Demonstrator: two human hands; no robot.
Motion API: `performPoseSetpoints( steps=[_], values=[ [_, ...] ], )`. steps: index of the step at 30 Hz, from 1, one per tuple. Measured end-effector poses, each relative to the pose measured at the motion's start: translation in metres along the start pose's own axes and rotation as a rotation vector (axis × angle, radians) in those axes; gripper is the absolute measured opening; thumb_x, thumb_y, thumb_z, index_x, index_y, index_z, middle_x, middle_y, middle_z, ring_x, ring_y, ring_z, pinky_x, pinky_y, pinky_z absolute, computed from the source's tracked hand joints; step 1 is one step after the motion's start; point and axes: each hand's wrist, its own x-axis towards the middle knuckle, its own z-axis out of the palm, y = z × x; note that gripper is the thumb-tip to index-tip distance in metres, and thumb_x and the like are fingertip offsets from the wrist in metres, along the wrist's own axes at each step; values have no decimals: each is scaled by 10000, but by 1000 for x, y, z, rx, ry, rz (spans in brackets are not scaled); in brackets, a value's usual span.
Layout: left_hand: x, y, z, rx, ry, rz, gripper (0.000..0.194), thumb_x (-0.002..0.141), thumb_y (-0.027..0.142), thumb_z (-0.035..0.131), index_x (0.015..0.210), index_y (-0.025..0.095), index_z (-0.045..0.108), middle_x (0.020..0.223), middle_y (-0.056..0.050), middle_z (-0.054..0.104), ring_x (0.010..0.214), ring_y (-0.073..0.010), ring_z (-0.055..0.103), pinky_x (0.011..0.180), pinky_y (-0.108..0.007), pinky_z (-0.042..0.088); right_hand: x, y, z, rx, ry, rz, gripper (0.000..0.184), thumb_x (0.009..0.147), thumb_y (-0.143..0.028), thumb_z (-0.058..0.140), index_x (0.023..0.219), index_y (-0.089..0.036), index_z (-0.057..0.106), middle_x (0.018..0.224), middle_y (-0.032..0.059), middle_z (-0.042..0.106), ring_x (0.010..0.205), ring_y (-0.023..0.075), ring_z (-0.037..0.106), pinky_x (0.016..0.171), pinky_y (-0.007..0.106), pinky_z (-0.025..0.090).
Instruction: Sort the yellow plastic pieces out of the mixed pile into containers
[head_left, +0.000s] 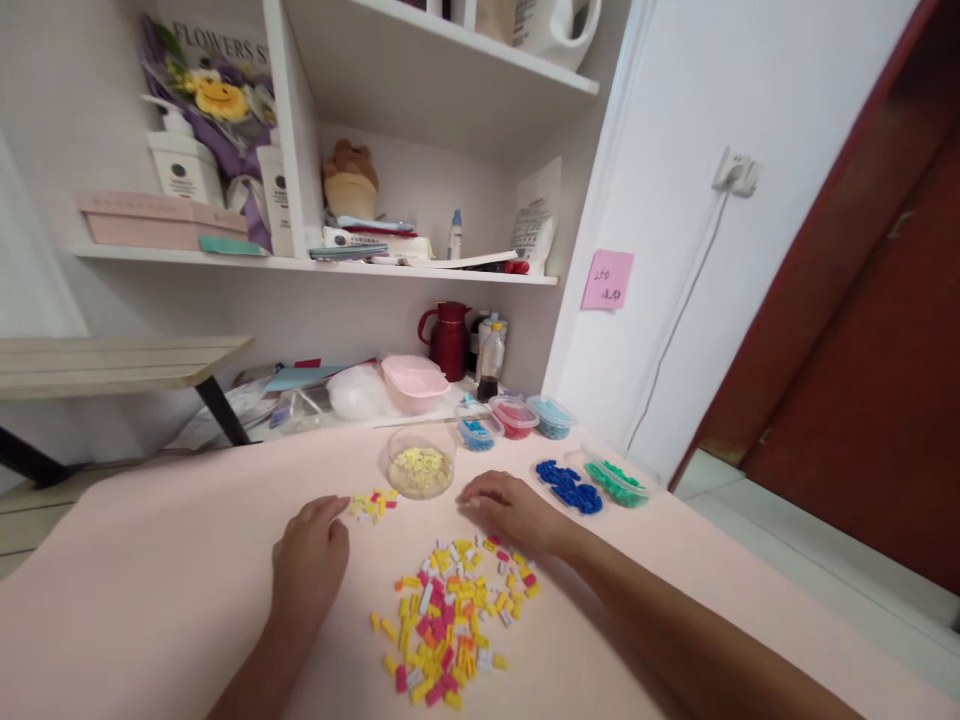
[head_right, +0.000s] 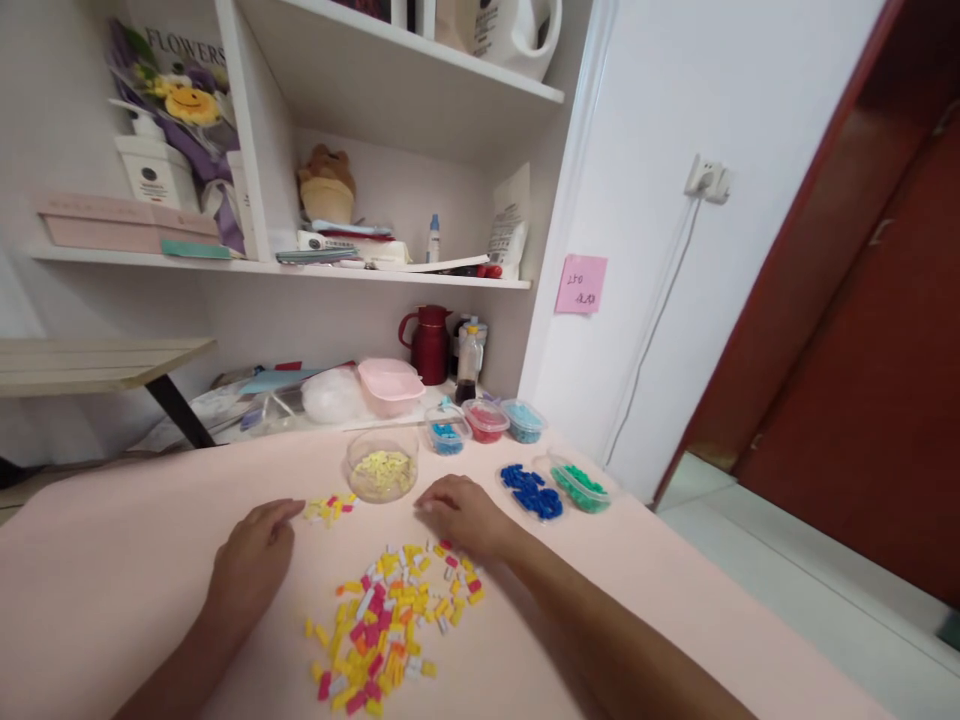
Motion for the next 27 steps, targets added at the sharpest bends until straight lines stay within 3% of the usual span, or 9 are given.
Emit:
performPoseSetpoints(
  steps=[5,10,14,18,21,24,27],
  values=[
    [0,1,0,9,12,7,419,842,135,368,1103,222,685,1292,-52,628,1212,-223,546,1029,-394,418,-31,-16,10,-220,-204,-178,508,976,-436,388,1437,-226,432,1478,92,441,1408,270,302,1158,489,181],
    [-1,1,0,14,18,4,413,837,134,375,1081,232,694,1283,-42,633,1198,-217,554,1026,-386,421,-36,-45,27,-199,-367,-289,582,981,-479,365,1508,-248,280,1529,88,357,1444,270,223,1173,478,138],
    [-2,0,1,18,13,19,413,846,127,360,1068,220,697,1285,-43,631,1211,-206,547,1031,-360,415,-36,-59,32,-104,-407,-378,581,967,-449,434,1497,-244,311,1517,89,380,1433,258,258,1177,443,161],
    [-2,1,1,16,16,26,414,855,125,351,1063,212,698,1273,-48,638,1202,-208,553,1026,-361,413,-29,-62,32,28,-371,-394,480,1001,-374,355,1466,-259,376,1493,64,423,1383,181,361,1148,350,255],
    [-2,2,0,12,12,16,420,857,117,346,1067,212,697,1278,-46,635,1205,-201,552,1018,-346,414,-21,-62,37,-33,-368,-384,497,987,-390,394,1464,-253,382,1507,78,398,1404,203,319,1161,391,208],
    [-4,2,0,7,5,15,423,855,105,346,1073,206,694,1280,-50,635,1205,-201,551,1016,-341,409,-16,-65,43,-42,-447,-405,438,979,-400,425,1399,-286,480,1475,47,452,1412,216,305,1174,409,148],
    [-5,1,0,-2,3,26,428,850,93,351,1096,203,682,1264,-50,647,1194,-202,555,1017,-347,399,-9,-70,46,39,-417,-423,376,1001,-359,364,1278,-272,603,1342,35,586,1319,170,443,1119,312,285]
  ],
)
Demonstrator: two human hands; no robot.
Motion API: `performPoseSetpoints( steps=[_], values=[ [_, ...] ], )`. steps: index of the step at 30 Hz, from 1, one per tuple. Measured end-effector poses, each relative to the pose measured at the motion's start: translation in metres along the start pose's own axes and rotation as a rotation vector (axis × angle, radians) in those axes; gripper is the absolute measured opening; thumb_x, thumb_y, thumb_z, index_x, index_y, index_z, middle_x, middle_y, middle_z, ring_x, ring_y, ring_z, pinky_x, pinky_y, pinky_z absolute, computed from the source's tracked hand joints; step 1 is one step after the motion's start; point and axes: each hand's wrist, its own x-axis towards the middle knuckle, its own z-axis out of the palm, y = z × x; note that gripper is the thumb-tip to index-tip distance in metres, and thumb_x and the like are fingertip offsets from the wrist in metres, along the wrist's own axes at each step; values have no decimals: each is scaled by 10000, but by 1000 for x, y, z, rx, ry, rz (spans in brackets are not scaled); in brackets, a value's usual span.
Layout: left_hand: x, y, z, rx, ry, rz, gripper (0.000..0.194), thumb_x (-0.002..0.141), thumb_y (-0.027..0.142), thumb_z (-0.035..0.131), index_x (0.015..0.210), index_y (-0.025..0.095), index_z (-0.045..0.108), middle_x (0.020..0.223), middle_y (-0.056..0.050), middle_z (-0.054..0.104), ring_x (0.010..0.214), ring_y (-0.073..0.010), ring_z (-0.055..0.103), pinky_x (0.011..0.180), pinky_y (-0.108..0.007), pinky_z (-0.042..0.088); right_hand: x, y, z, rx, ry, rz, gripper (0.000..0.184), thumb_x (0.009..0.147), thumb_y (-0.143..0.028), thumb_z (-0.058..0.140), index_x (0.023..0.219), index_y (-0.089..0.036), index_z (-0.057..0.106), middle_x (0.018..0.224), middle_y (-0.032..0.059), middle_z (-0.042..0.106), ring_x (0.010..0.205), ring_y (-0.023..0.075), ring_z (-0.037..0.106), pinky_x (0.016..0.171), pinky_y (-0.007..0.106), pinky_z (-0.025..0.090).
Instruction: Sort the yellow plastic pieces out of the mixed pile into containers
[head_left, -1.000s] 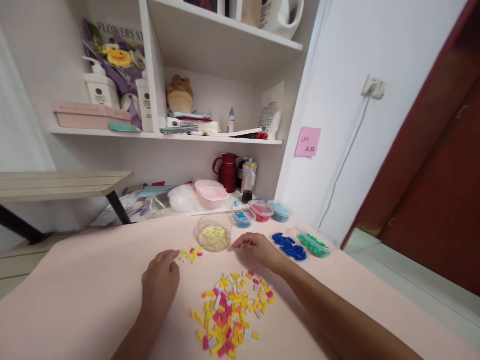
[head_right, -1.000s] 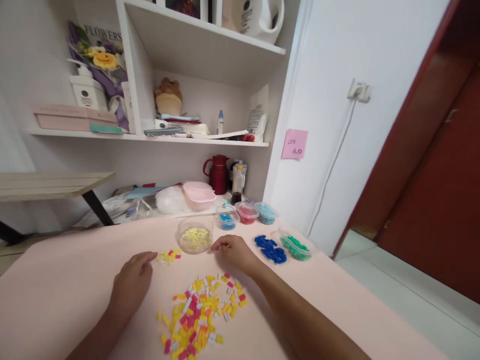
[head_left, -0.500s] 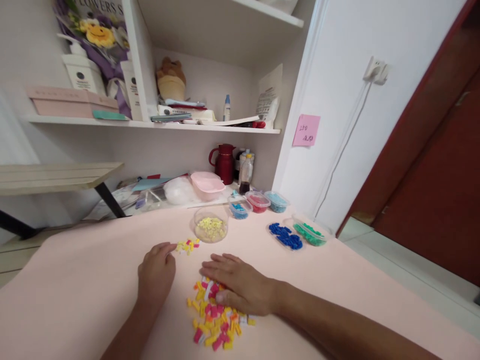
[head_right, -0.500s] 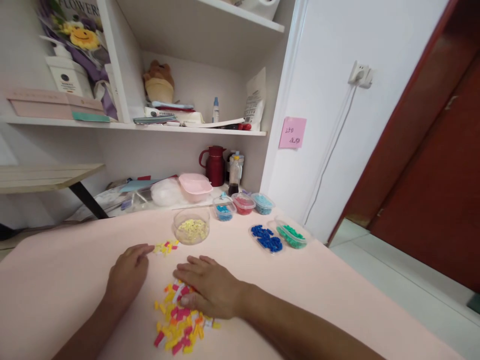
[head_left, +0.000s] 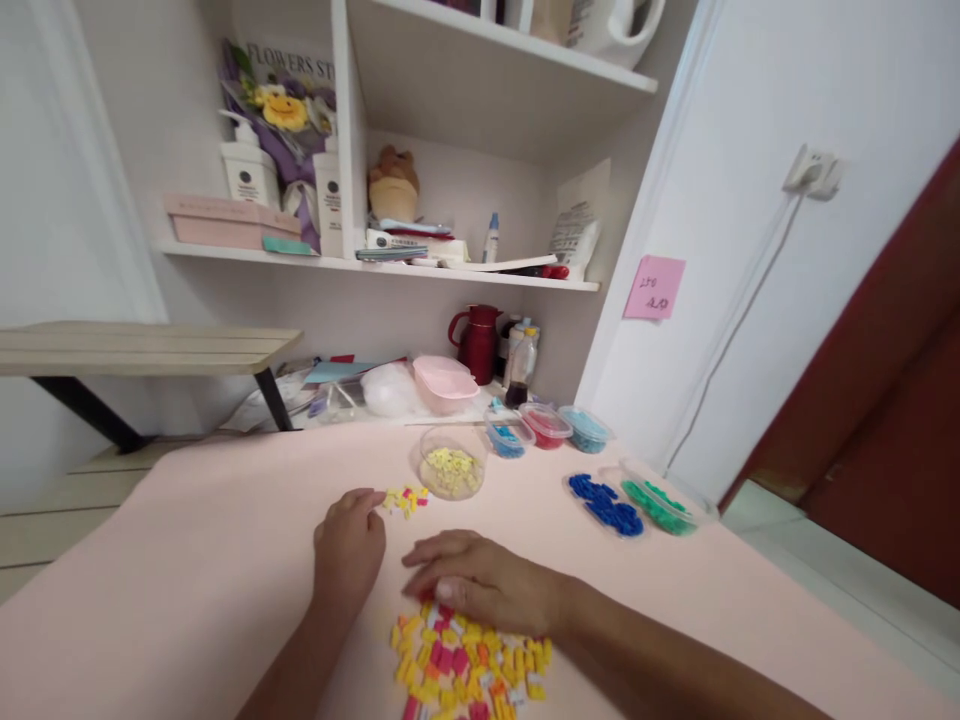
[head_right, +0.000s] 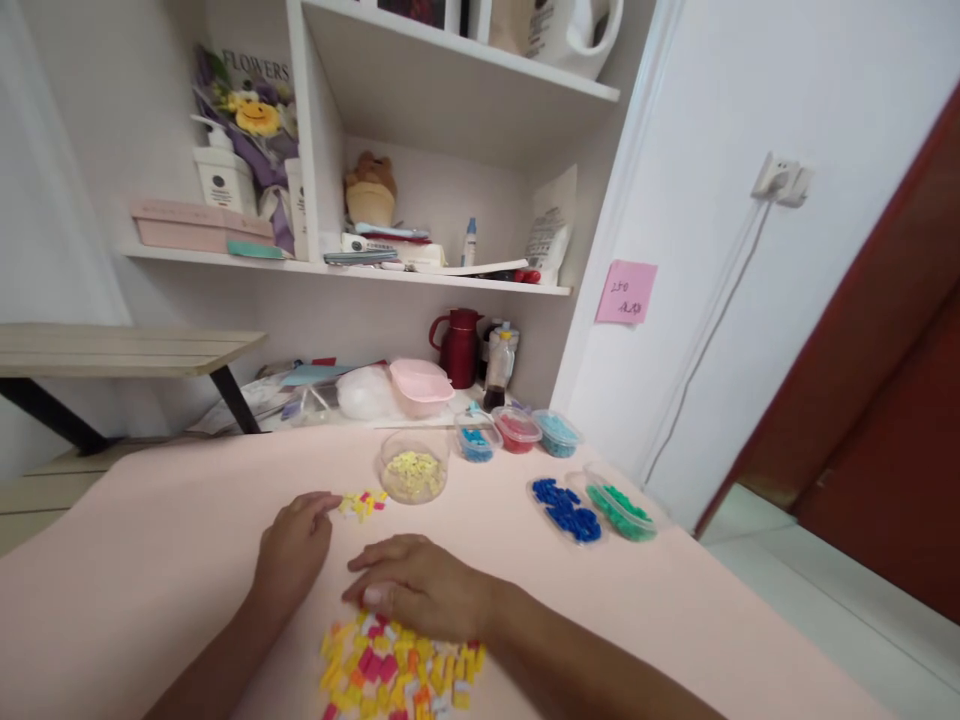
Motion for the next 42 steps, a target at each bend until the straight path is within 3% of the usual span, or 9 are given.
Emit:
performPoseSetpoints(
  steps=[2,5,12,15,19,28,33,37,42],
  values=[
    [-1,0,0,-3,0,-5,431,848,90,360,1120,212,671,1259,-48,652,1189,-200,555,1011,-353,396,8,1,-1,-64,115,88,375,990,-328,370,1267,-251,610,1260,60,631,1193,173,552,1020,286,397],
    [-1,0,0,1,-6,-20,451,853,82,355,1154,229,656,1288,-49,637,1209,-197,541,1011,-367,386,25,5,-2,-298,213,343,410,948,-279,413,1339,-269,538,1147,85,682,1028,222,640,887,327,468],
    [-3,2,-1,50,-93,-6,559,814,13,347,1272,223,588,1426,-50,533,1331,-155,442,1073,-366,310,70,3,6,-631,85,571,663,839,-236,504,1476,-240,320,954,135,730,832,293,696,686,360,495],
    [-4,2,-1,82,-104,14,566,807,6,344,1269,216,595,1447,-59,510,1353,-157,416,1074,-383,298,86,6,6,-640,67,629,695,765,-209,568,1434,-217,378,969,145,728,856,306,700,689,373,506],
    [-5,2,1,108,-101,50,582,798,4,360,1263,255,603,1433,-51,526,1346,-171,425,1064,-411,297,97,14,2,-606,31,672,649,579,-139,684,1219,-182,587,910,145,739,820,336,703,649,375,516],
    [-6,-3,6,22,-115,190,613,782,-18,345,1195,319,648,1343,11,611,1313,-145,476,1073,-399,310,65,17,-3,-496,96,603,491,769,-192,539,1224,-361,613,1086,30,730,973,257,682,784,351,502],
    [-5,-4,7,3,-134,237,603,784,-12,337,1170,321,660,1337,30,614,1315,-143,476,1092,-397,310,34,20,-1,-386,252,572,507,857,-244,454,1341,-376,525,1150,46,707,1011,270,668,829,378,493],
    [-2,-3,6,21,-114,208,574,818,20,325,1238,275,621,1357,2,599,1288,-130,502,1086,-358,334,20,28,2,-379,353,618,453,875,-230,429,1271,-379,589,1118,35,718,1004,258,672,844,360,484],
    [-2,-3,9,94,-120,235,605,823,21,305,1298,283,576,1410,-7,550,1318,-148,468,1091,-394,322,25,28,1,-505,272,618,494,889,-253,425,1352,-415,486,1010,59,740,896,273,695,751,371,488]
  ],
)
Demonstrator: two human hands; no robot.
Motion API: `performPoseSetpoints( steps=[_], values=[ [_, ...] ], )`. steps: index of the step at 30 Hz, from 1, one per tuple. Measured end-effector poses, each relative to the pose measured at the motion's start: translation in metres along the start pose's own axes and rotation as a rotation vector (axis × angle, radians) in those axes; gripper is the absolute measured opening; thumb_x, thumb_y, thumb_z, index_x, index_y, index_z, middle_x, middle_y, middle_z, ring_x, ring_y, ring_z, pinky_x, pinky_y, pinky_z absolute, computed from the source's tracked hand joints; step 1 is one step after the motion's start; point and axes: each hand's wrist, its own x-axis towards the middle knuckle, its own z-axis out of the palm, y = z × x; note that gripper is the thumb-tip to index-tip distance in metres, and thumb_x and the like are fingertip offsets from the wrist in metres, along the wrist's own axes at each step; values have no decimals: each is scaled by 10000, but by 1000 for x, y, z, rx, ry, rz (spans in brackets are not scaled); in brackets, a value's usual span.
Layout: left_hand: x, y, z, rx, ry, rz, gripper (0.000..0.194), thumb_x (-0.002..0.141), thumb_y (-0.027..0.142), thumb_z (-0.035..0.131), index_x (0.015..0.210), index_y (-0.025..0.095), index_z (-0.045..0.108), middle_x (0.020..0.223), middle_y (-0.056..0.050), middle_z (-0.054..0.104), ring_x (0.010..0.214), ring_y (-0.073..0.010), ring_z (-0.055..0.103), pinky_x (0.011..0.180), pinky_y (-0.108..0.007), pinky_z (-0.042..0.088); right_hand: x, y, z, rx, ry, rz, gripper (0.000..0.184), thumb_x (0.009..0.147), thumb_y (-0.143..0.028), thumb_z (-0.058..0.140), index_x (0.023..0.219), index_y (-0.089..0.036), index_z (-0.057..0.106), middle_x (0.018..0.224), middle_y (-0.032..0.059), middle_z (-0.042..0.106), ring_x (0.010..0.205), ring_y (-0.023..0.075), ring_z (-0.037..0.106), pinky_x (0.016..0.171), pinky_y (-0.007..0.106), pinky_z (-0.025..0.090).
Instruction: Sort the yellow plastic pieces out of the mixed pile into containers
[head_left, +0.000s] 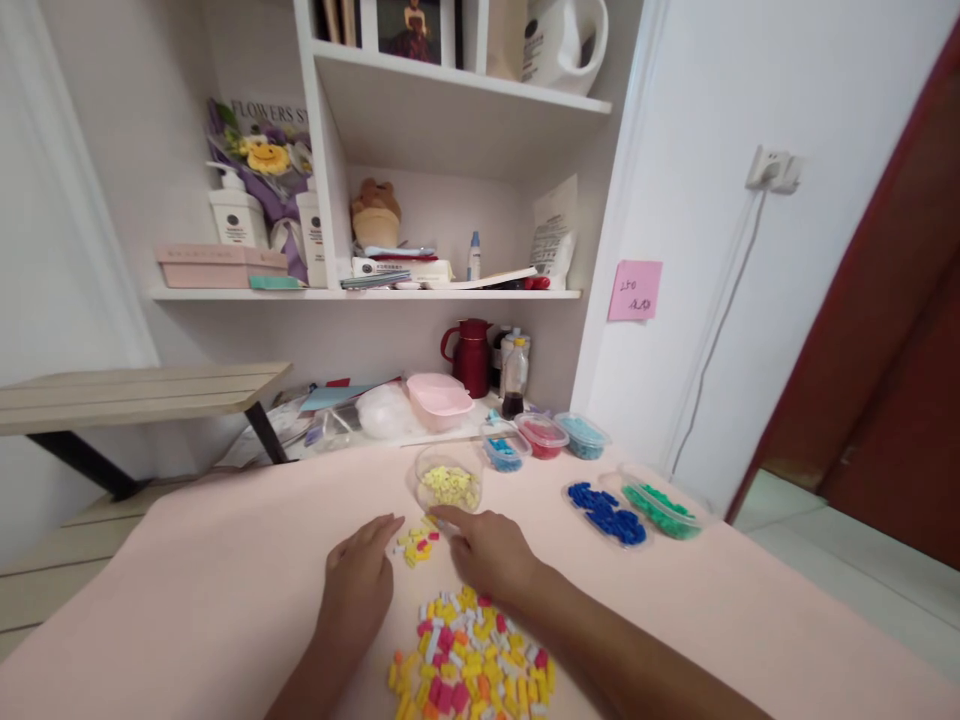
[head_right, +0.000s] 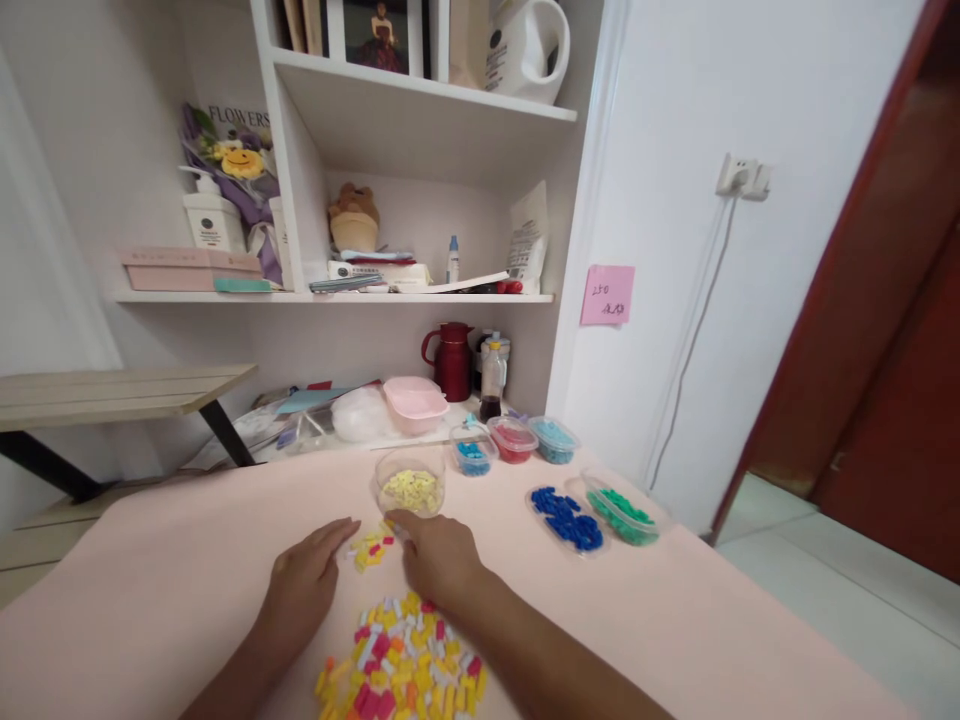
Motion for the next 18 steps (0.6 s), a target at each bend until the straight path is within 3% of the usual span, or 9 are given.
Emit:
performPoseSetpoints(
  steps=[7,12,18],
  values=[
    [-4,-1,7,87,-124,195,721,773,-22,308,1382,325,478,1470,19,478,1398,-171,360,1124,-462,265,10,-9,-3,-149,-99,-54,501,853,-260,500,1342,-370,490,955,79,735,820,265,690,666,331,461],
    [-1,-1,7,77,-65,181,594,841,53,297,1339,266,541,1427,-28,531,1341,-181,444,1103,-450,323,0,3,-4,-26,-56,0,407,850,-250,477,1222,-353,603,963,67,738,835,266,687,705,352,464],
    [0,-4,8,12,16,146,512,858,119,313,1270,207,604,1364,-58,589,1280,-208,509,1087,-453,374,-11,25,-7,228,43,-78,389,873,-202,417,1149,-329,660,1088,-3,725,986,209,660,846,310,449]
  ],
)
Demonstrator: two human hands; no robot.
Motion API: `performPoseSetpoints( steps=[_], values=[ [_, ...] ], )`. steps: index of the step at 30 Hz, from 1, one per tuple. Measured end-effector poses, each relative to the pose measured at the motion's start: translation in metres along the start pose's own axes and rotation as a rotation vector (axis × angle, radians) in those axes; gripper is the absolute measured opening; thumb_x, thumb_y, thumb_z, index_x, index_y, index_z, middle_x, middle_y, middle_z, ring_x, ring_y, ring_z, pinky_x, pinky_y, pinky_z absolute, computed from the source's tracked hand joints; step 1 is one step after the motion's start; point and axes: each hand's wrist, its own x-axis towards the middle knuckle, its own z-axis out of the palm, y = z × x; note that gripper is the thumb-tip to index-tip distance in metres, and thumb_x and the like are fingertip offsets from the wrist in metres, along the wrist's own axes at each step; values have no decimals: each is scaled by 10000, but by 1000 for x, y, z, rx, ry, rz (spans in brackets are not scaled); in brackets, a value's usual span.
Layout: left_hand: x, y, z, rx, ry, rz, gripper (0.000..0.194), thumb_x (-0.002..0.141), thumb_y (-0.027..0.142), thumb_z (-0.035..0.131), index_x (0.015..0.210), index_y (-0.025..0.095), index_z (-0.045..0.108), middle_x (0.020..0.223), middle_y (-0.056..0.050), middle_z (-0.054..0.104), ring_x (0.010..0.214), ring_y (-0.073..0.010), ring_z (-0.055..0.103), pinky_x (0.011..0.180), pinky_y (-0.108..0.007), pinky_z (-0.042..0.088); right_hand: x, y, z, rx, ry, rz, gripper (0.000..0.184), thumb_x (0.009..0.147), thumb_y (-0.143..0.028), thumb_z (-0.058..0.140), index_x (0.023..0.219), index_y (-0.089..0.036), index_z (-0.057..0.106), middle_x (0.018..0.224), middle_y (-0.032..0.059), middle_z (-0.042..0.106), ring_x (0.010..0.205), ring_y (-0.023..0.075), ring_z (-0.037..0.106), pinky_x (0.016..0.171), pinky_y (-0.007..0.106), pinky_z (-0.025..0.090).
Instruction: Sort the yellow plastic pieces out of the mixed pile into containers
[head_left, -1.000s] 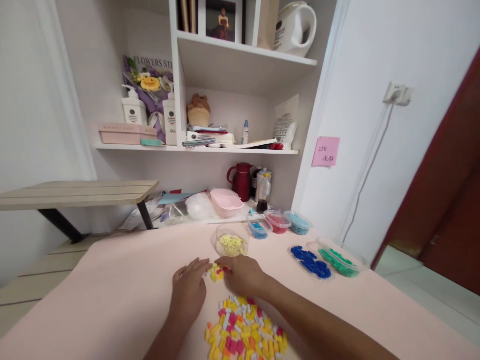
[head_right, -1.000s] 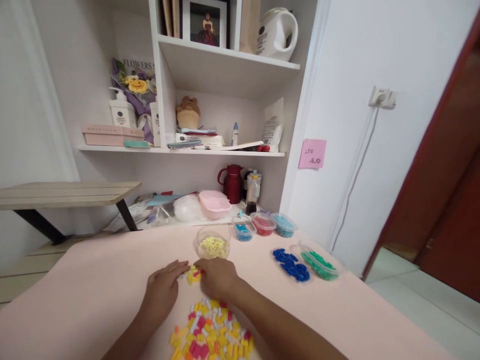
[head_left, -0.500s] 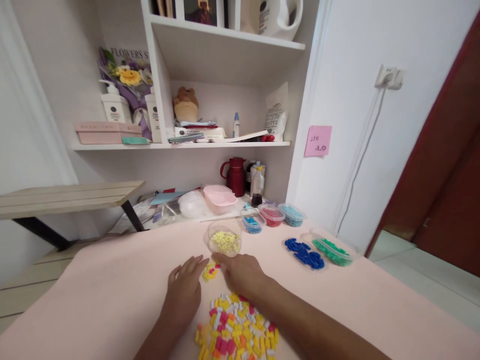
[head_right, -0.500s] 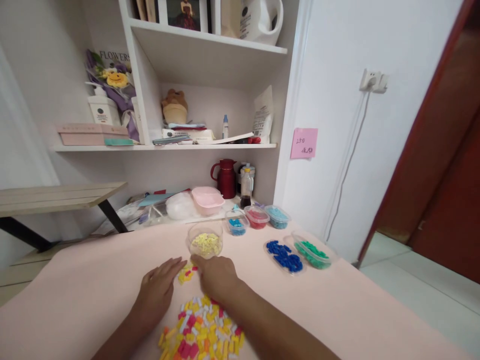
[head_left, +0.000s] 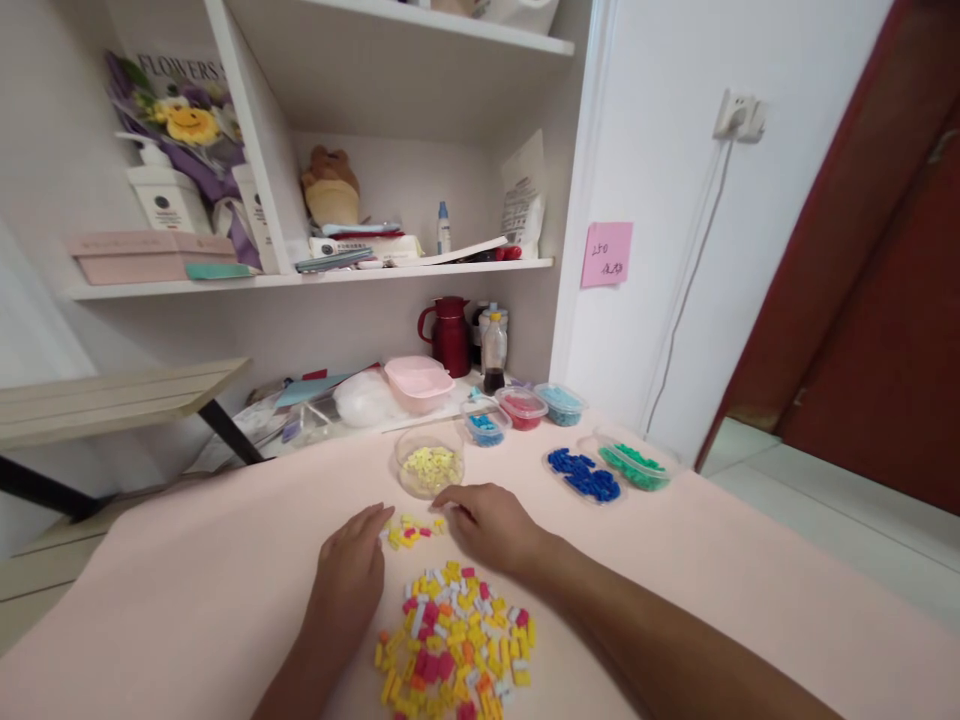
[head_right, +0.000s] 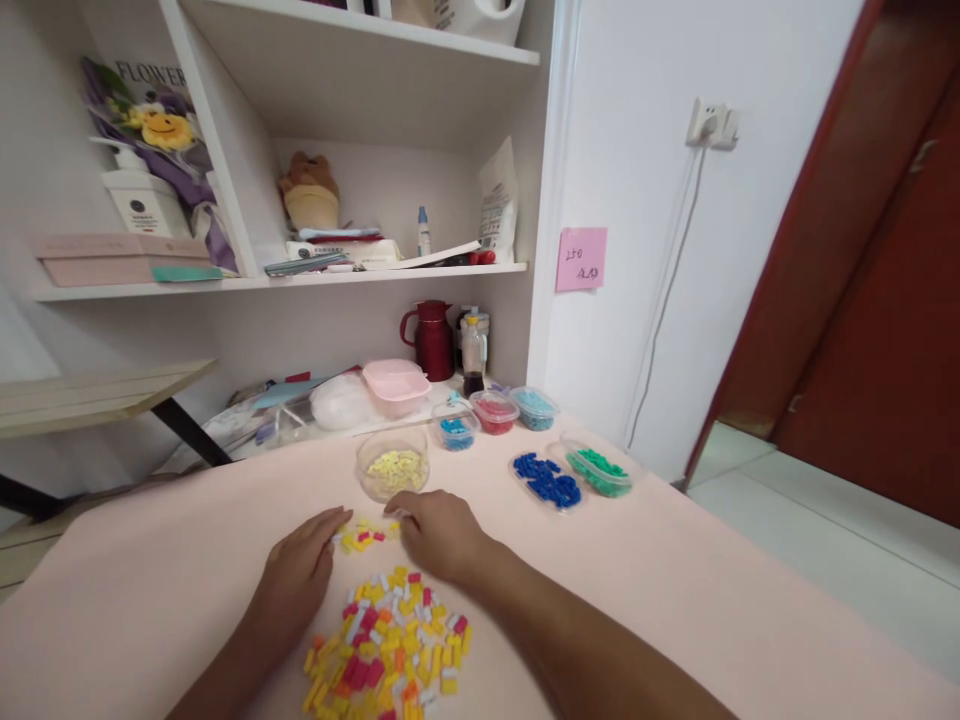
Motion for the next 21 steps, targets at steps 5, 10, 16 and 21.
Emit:
performPoseSetpoints(
  steps=[5,10,16,21],
  values=[
    [1,-2,-3,-65,51,-35,485,852,159,316,1211,174,642,1313,-76,624,1231,-206,554,1079,-421,412,2,11,-4,1,49,-12,386,842,-161,449,1093,-308,703,1090,-2,723,994,205,650,854,299,435],
    [2,-2,-3,-84,66,-41,479,843,181,313,1159,168,673,1278,-84,644,1212,-217,567,1069,-432,426,2,14,-1,-29,40,-38,389,870,-198,448,1121,-365,693,1046,1,721,912,197,660,794,298,435],
    [3,-6,0,-93,75,-41,472,835,198,317,1119,168,693,1258,-90,655,1191,-224,582,1058,-443,438,5,15,1,3,60,-21,317,855,-182,461,1014,-297,709,1009,4,722,915,194,644,784,292,425],
    [2,-5,-3,-123,99,-49,459,824,199,334,1092,173,705,1242,-88,665,1179,-221,593,1053,-430,449,7,20,1,179,87,-27,263,806,-148,521,898,-274,733,944,-1,704,850,155,637,767,253,431]
  ],
)
